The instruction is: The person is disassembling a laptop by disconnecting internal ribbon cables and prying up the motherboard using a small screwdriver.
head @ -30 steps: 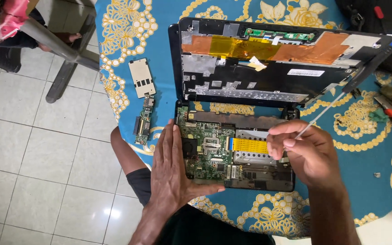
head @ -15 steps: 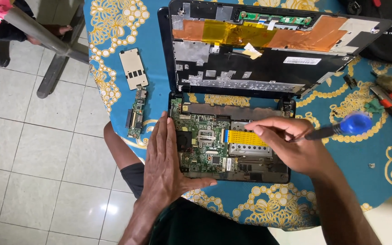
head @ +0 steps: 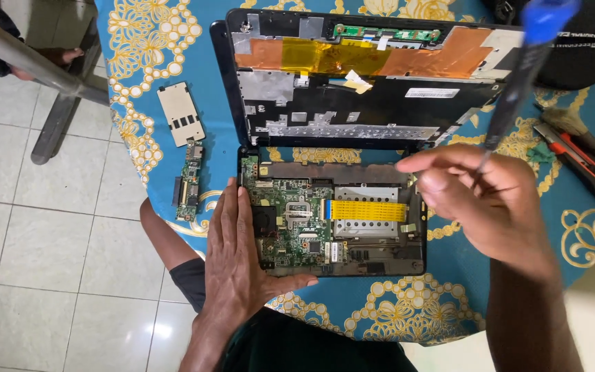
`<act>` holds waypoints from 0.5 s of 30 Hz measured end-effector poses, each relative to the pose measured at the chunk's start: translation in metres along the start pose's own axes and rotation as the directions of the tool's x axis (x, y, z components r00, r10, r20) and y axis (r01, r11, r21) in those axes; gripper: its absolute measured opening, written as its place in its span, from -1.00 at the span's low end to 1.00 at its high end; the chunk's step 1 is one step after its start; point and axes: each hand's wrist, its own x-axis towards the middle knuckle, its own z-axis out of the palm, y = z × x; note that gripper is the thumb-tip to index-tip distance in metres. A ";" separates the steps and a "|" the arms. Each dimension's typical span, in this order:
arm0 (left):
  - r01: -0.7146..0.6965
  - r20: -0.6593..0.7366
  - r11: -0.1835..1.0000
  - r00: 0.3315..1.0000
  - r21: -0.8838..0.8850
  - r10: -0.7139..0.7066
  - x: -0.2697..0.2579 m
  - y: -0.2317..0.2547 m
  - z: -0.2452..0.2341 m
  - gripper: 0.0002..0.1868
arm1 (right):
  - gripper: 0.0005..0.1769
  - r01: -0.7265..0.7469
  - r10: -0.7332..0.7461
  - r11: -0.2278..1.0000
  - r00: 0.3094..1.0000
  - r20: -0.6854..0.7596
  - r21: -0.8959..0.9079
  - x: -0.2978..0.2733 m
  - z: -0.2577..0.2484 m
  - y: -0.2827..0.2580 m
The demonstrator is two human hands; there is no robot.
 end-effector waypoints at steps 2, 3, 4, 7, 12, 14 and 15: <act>-0.016 -0.010 1.000 1.000 -0.011 0.016 0.001 0.000 0.000 0.66 | -0.82 0.012 0.000 0.990 0.997 0.081 -0.143 0.006 -0.004 0.002; -0.019 -0.025 1.000 1.000 -0.017 0.019 -0.001 0.000 -0.001 0.65 | -0.46 0.040 0.009 0.960 0.984 0.175 -0.277 0.010 -0.006 0.003; -0.018 -0.022 1.000 1.000 -0.017 0.018 0.001 0.001 -0.001 0.65 | -0.46 0.038 0.012 0.960 0.984 0.176 -0.277 0.011 -0.002 0.008; 0.007 -0.004 1.000 1.000 -0.021 -0.007 0.001 0.001 -0.002 0.65 | -0.71 -0.056 0.164 0.887 0.966 0.200 -0.459 0.013 0.012 0.028; 0.009 0.007 1.000 1.000 -0.011 -0.009 0.000 0.001 -0.001 0.64 | -0.61 0.052 0.178 0.749 0.944 0.276 -0.660 0.015 0.035 0.054; 0.001 -0.010 1.000 1.000 -0.014 -0.001 0.001 0.002 -0.001 0.64 | -0.67 0.054 0.163 0.763 0.948 0.273 -0.644 0.014 0.042 0.056; -0.012 -0.021 1.000 1.000 -0.020 0.012 0.001 0.002 -0.002 0.64 | -0.69 0.049 0.154 0.777 0.952 0.264 -0.628 0.013 0.045 0.057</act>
